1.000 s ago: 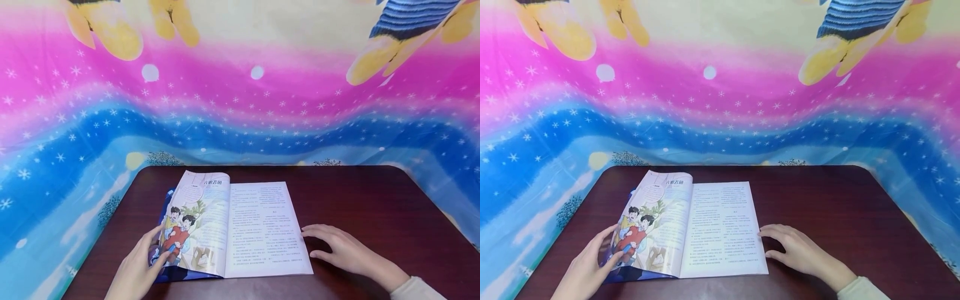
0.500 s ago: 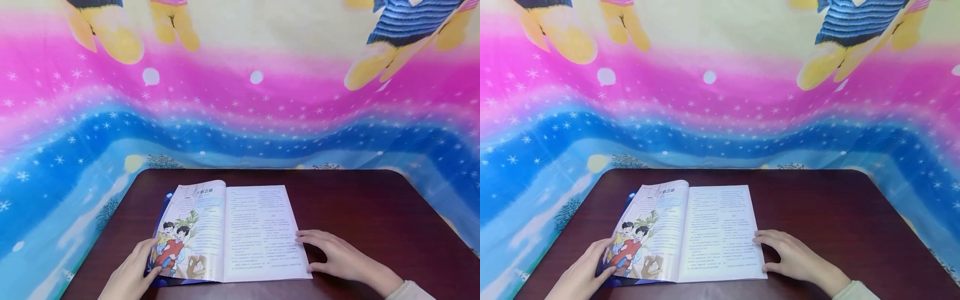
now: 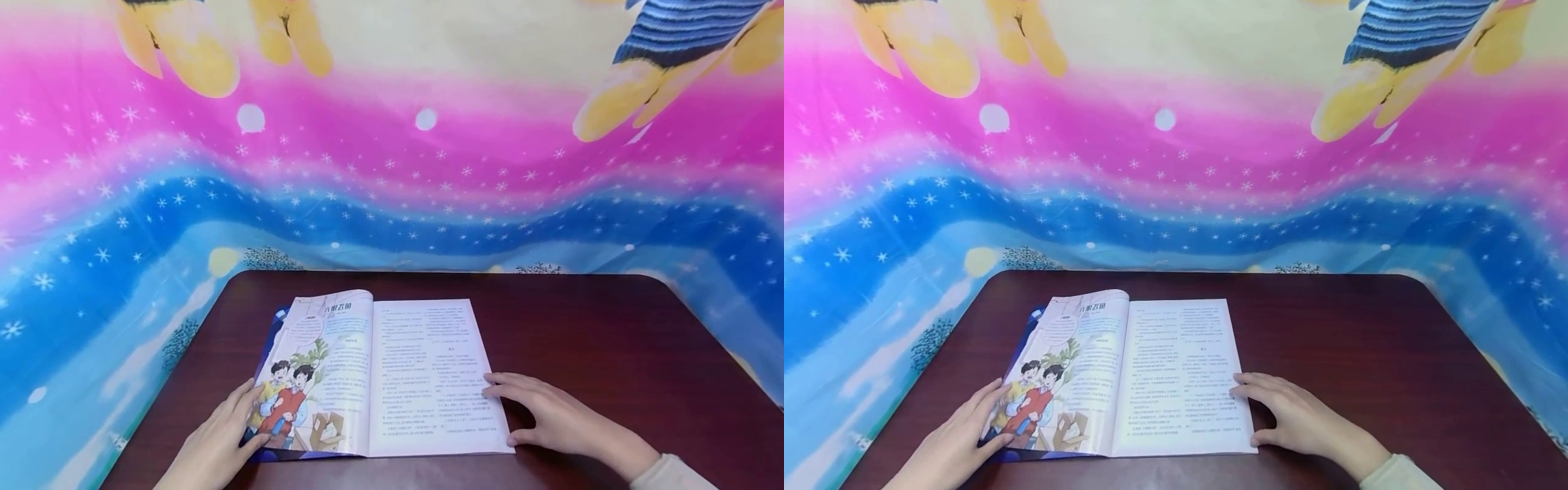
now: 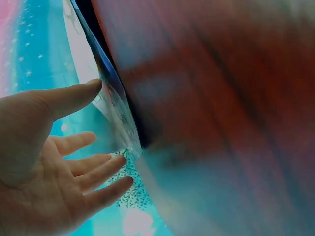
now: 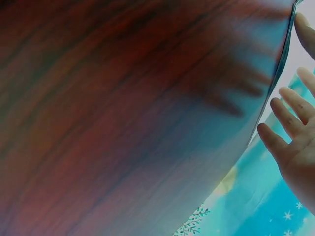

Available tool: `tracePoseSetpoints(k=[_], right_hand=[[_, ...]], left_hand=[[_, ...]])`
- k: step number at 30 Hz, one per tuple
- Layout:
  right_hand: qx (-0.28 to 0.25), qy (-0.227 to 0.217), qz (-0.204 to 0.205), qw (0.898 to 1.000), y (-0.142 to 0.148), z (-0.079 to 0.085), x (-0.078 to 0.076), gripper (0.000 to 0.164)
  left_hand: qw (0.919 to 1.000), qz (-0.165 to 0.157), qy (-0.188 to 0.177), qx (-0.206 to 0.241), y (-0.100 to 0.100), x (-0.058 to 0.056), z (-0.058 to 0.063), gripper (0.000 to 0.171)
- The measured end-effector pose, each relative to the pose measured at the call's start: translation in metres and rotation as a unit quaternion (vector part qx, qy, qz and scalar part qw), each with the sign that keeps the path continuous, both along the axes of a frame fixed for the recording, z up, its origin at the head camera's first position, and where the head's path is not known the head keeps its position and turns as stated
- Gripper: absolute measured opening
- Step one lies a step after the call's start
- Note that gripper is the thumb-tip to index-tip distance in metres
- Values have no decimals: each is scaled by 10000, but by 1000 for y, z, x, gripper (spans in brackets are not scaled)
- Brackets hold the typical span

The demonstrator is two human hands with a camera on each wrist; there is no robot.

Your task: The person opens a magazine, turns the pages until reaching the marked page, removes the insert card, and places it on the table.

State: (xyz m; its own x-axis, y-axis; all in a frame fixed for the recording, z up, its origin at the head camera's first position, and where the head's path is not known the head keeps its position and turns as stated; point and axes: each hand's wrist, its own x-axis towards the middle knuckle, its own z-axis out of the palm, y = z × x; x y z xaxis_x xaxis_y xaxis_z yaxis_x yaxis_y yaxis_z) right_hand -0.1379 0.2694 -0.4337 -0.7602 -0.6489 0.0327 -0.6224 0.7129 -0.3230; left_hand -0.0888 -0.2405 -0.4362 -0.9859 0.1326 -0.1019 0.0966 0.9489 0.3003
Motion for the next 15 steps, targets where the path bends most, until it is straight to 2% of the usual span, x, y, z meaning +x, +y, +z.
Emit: tracePoseSetpoints(k=[6, 10, 15], right_hand=[[38, 36, 22, 10000, -2, -1, 0, 62], [83, -45, -17, 10000, -3, -1, -1, 60], [107, -130, -52, 9998, -4, 0, -3, 58]], left_hand=[[9987, -485, 47, -152, -7, -3, -1, 70], [9965, -827, -86, -78, -11, -6, -1, 68], [9956, -749, -533, 161, -17, -11, -2, 70]])
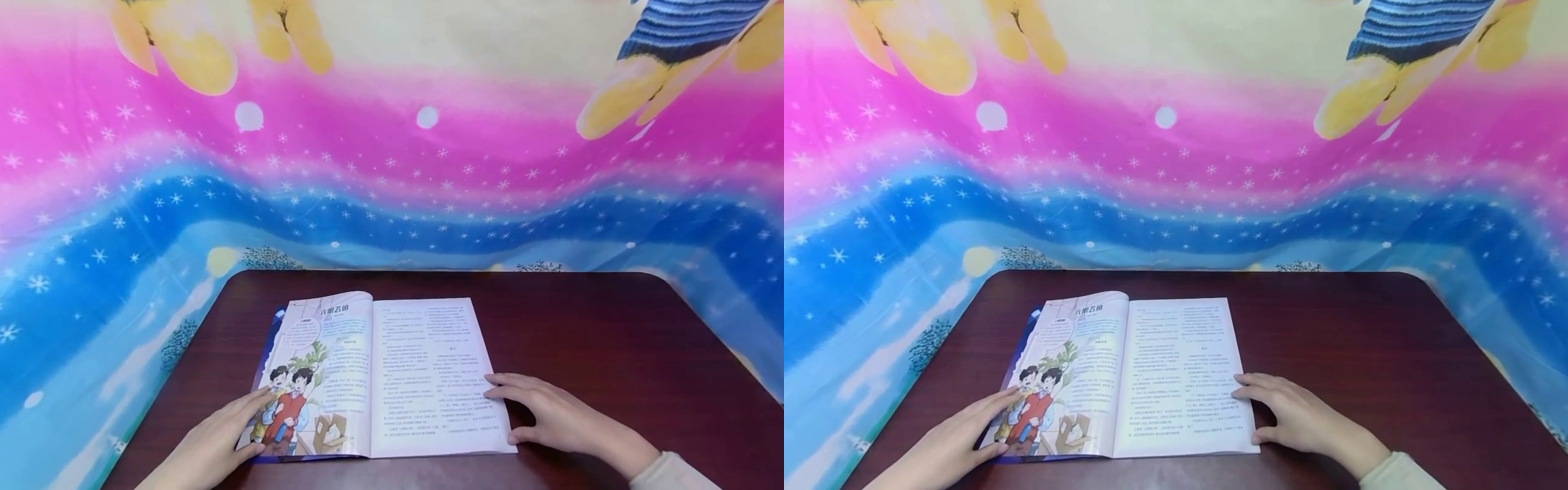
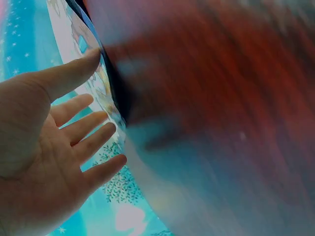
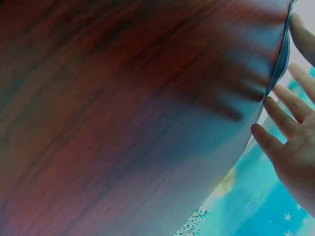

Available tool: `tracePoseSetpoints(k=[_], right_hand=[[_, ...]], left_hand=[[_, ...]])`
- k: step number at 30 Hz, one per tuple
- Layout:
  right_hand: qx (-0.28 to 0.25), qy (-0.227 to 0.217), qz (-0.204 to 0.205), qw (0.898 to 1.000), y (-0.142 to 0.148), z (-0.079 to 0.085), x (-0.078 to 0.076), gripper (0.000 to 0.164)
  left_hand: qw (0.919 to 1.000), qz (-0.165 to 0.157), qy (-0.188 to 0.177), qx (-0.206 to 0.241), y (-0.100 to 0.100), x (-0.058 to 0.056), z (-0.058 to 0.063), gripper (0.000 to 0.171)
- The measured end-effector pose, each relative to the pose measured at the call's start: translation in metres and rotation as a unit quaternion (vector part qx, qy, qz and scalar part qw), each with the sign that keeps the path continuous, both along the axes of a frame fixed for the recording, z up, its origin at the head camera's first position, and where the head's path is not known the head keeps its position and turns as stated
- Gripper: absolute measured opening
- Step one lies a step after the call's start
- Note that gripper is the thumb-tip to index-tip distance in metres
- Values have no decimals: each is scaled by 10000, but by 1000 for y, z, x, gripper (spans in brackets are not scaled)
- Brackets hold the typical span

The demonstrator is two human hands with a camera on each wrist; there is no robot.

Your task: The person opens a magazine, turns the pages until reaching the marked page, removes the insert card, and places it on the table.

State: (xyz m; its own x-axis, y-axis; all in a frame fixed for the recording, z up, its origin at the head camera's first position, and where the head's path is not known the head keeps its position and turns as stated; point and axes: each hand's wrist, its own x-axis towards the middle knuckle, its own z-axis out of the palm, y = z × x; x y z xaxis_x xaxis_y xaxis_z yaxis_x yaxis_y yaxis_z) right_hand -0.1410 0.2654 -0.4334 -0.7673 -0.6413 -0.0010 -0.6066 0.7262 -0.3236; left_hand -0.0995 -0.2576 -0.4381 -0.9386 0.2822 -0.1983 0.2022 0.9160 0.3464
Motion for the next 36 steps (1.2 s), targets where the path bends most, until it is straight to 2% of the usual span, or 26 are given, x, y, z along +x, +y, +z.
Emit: tracePoseSetpoints(k=[4, 9, 15, 23, 27, 36], right_hand=[[8, -10, 31, 10000, -1, 2, -2, 56], [78, -41, -22, 10000, -1, 3, -2, 55], [-4, 109, 103, 9999, -2, 3, -4, 51], [-8, -42, -10, 10000, -4, 4, -6, 47], [-151, 151, 68, 9997, -5, 5, -7, 44], [-578, 578, 25, 9966, -8, 6, -8, 39]], left_hand=[[9996, 143, -233, 72, -3, -2, 0, 68], [9995, 93, -294, 78, -3, -4, -1, 64], [9992, 132, -364, 46, -10, -5, -1, 62], [9993, 175, -316, 84, -15, -5, -4, 62], [9992, 200, -323, 91, -16, -4, -4, 62], [9999, -68, -10, 106, -18, -5, -3, 60]])
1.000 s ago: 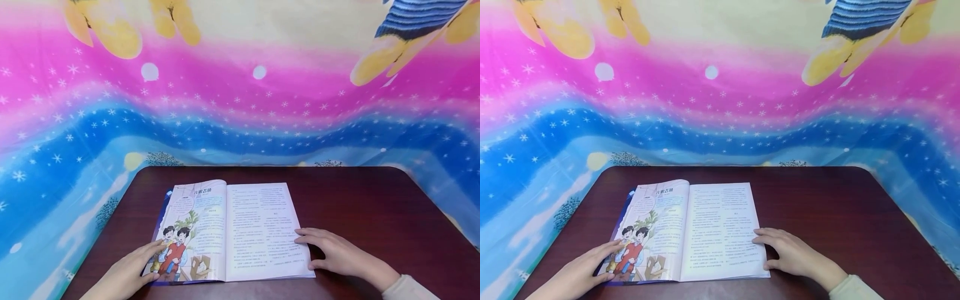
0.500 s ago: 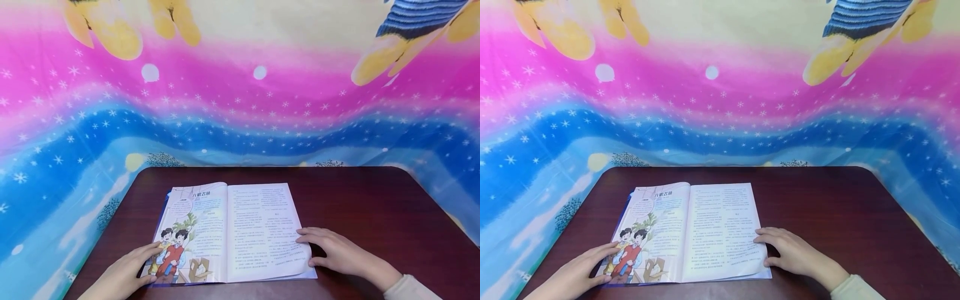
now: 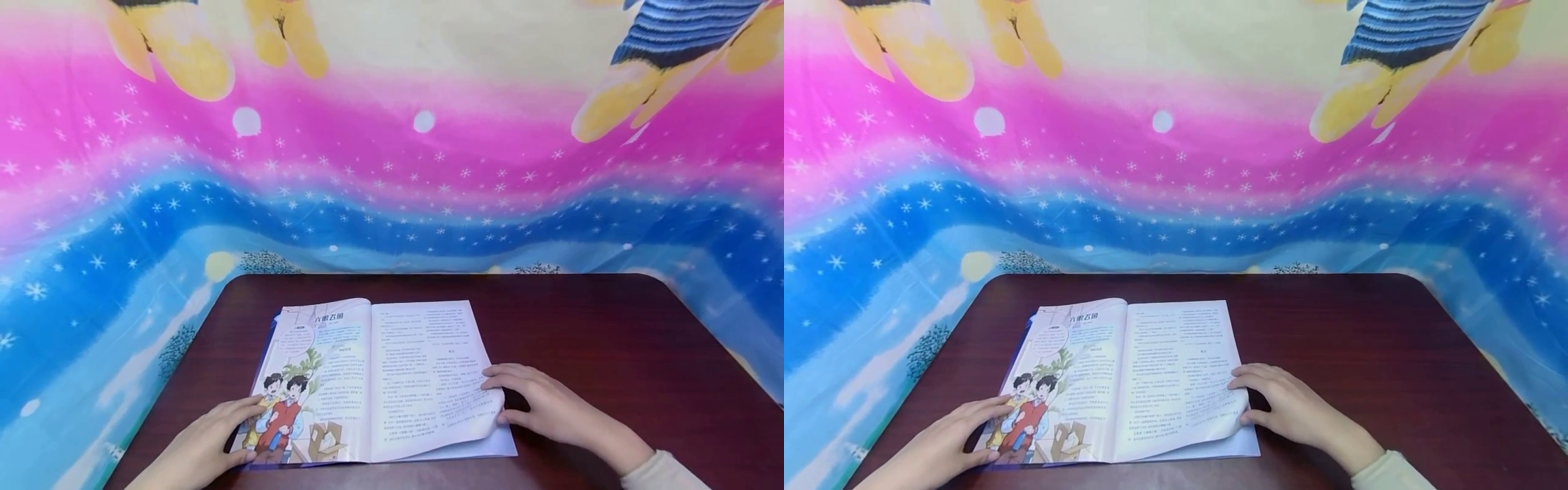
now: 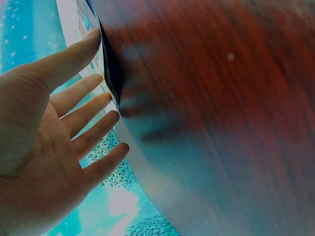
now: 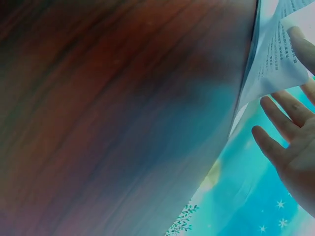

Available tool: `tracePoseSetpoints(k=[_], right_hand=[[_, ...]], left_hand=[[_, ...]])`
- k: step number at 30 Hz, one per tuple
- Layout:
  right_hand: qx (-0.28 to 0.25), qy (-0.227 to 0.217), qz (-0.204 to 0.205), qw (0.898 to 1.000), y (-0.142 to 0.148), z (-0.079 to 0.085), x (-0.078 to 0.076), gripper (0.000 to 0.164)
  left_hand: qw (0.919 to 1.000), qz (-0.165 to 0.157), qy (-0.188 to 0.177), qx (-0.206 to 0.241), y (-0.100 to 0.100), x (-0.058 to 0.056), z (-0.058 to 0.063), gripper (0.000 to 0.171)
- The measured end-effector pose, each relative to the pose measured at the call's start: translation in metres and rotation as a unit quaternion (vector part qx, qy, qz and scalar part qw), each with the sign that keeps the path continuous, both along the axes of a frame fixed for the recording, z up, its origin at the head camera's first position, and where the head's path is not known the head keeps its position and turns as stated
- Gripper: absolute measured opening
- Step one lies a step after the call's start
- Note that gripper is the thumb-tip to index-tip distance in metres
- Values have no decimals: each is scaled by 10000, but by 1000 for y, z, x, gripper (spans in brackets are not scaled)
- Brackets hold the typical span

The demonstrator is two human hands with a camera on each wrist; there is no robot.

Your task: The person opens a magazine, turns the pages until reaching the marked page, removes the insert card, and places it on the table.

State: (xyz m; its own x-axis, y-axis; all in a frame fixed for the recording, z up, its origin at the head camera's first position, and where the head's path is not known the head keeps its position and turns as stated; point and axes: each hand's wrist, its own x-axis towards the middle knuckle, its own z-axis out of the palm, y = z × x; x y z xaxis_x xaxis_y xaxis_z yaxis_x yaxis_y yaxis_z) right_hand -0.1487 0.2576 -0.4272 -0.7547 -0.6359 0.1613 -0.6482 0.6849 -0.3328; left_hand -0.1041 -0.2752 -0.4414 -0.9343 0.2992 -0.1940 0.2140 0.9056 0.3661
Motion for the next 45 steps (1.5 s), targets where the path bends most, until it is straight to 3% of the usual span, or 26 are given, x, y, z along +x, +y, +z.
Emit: tracePoseSetpoints(k=[7, 14, 19, 27, 33, 39, 45], right_hand=[[-211, 15, -114, 9997, -3, 5, -1, 37], [-465, 409, -58, 9981, -7, 8, -2, 40], [-783, 582, 17, 9952, -9, 9, -3, 43], [-1066, 724, 12, 9917, -16, 12, -6, 43], [-1308, 762, 84, 9884, -21, 16, -7, 45], [-1579, 870, 165, 9835, -29, 21, -8, 47], [-1795, 1078, 283, 9774, -39, 31, -11, 49]], left_hand=[[10000, 25, 77, -35, 3, 1, 2, 59], [9991, -68, 364, -198, 10, 5, 6, 58], [9967, -161, 790, -58, 15, 7, 10, 50], [9959, 96, 839, 312, 33, 7, 25, 40], [9888, -222, 1342, 609, 52, 8, 32, 35], [9785, -487, 1846, 779, 72, 6, 32, 33], [9733, -632, 1951, 1030, 91, -2, 35, 34]])
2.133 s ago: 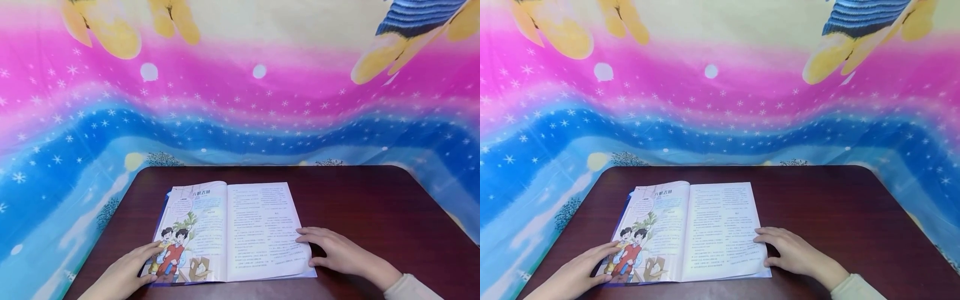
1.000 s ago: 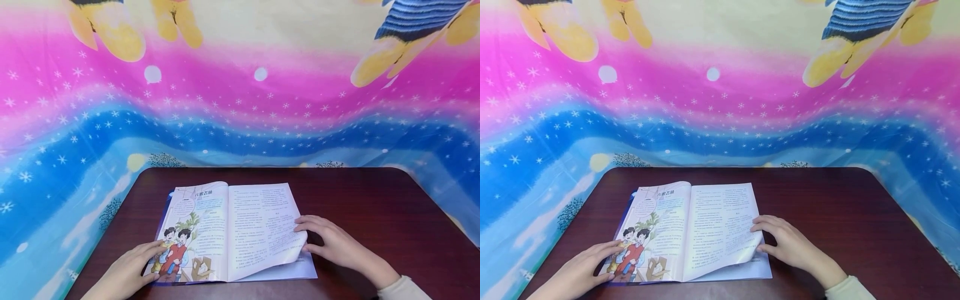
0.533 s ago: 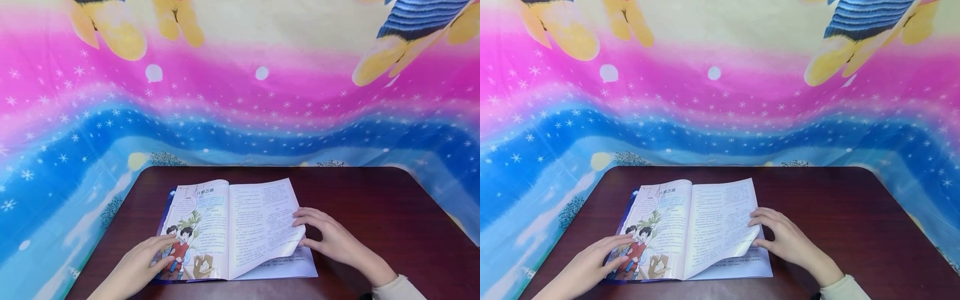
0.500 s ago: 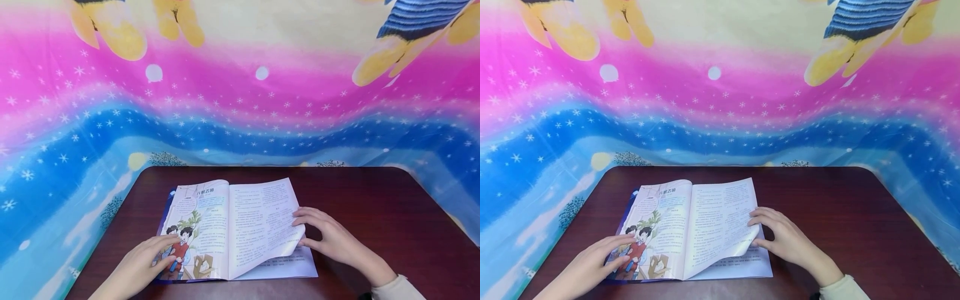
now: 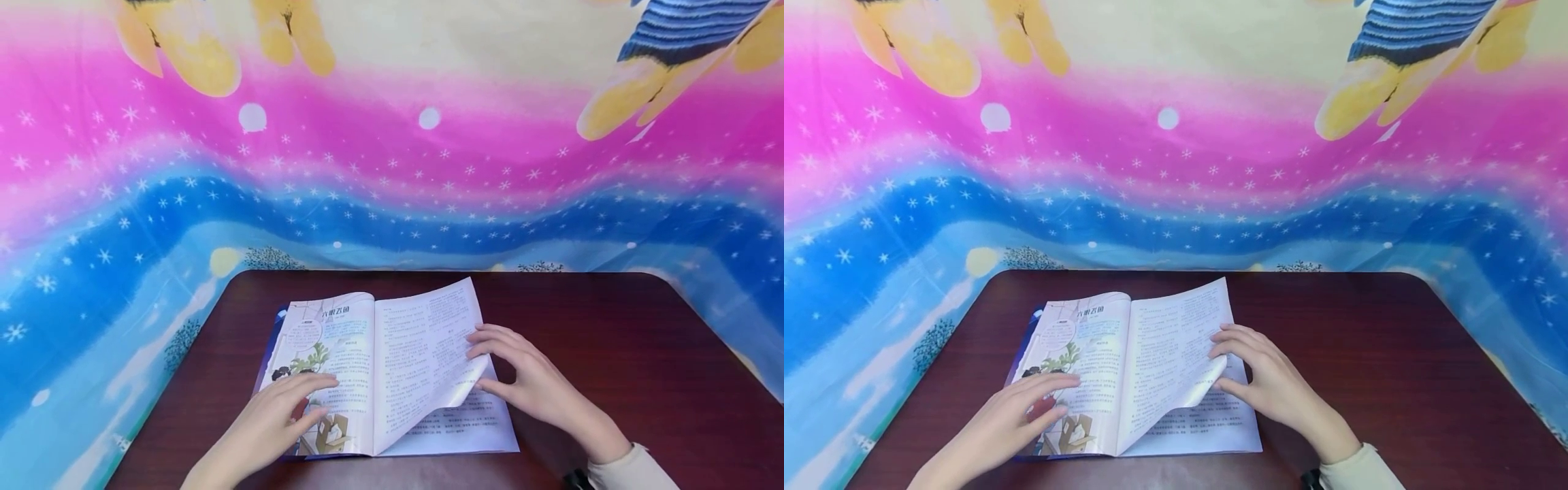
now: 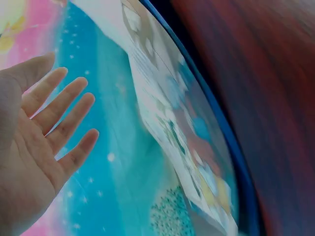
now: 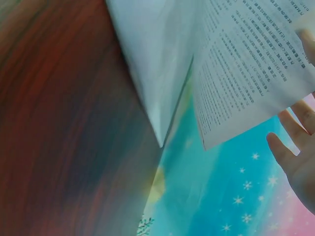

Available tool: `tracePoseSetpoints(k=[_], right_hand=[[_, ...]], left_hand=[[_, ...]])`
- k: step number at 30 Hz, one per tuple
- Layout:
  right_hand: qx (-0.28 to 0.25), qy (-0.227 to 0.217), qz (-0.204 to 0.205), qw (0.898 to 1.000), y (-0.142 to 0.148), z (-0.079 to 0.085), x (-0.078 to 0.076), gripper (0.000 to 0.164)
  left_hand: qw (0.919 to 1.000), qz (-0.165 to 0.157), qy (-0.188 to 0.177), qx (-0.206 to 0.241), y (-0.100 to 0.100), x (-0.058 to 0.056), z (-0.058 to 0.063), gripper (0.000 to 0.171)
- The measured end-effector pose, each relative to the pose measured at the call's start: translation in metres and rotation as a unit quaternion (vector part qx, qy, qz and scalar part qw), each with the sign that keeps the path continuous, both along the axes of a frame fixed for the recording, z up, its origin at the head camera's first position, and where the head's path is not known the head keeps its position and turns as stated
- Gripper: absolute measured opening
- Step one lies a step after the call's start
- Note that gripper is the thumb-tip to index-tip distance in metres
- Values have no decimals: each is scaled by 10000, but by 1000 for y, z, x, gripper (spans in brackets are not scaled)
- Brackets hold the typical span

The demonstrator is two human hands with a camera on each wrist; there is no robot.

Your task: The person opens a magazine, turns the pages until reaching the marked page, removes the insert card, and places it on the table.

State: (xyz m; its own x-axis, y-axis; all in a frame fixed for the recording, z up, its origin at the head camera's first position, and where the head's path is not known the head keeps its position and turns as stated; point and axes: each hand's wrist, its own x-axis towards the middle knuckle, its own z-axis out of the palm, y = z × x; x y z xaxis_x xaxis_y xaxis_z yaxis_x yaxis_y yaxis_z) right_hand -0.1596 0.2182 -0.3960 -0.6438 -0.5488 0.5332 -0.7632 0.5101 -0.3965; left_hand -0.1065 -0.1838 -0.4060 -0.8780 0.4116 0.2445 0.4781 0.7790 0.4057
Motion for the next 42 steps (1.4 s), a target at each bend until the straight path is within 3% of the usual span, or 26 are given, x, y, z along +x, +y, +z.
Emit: tracePoseSetpoints(k=[5, 15, 20, 26, 32, 38, 42], right_hand=[[-144, 161, 39, 9998, -10, 9, -1, 49], [-13, 269, -90, 9996, -25, 18, -2, 44], [103, 375, -134, 9992, -32, 24, -1, 40], [176, 508, -106, 9985, -39, 32, 0, 41], [248, 499, -106, 9984, -46, 40, 2, 44], [298, 507, -45, 9983, -51, 43, 2, 44], [229, 514, -14, 9984, -51, 45, 4, 46]], left_hand=[[9994, -187, 14, 281, 14, -7, 7, 37], [9922, -894, 530, 689, 46, -11, 15, 41], [9858, -1247, 720, 861, 64, -13, 20, 43], [9806, -1371, 1027, 954, 84, -17, 30, 48], [9695, -1753, 1325, 1083, 98, -19, 36, 53], [9659, -1717, 1642, 1031, 101, -20, 35, 50], [9695, -1656, 1534, 953, 99, -17, 35, 49]])
